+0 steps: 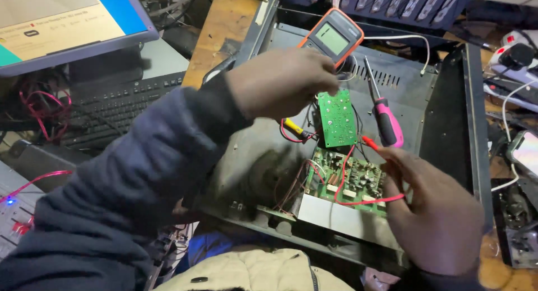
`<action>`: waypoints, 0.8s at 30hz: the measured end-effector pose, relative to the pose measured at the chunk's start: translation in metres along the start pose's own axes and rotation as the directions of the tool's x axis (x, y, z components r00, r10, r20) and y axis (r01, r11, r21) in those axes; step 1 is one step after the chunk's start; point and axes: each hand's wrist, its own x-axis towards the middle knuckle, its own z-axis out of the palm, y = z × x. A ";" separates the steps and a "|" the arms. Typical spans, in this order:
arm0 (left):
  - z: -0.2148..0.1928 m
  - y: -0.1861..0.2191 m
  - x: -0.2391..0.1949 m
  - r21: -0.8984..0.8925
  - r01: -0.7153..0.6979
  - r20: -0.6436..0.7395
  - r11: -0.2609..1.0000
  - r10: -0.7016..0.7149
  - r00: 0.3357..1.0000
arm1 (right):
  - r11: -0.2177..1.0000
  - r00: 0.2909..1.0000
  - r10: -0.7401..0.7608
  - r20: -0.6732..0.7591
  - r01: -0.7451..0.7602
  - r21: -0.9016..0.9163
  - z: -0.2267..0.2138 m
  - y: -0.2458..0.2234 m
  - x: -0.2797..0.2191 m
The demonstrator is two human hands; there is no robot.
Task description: The person uses a multimeter to test a green circuit board inside an open electronic device. They hold the multimeter probes against various points on the board while observing the digital display. The person also lifts the circuit board to inspect it from different angles.
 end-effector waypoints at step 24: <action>0.009 -0.025 0.022 -0.342 0.544 0.518 0.766 -0.330 0.789 | 0.952 0.767 -0.226 0.601 0.044 0.302 0.056 0.079 0.120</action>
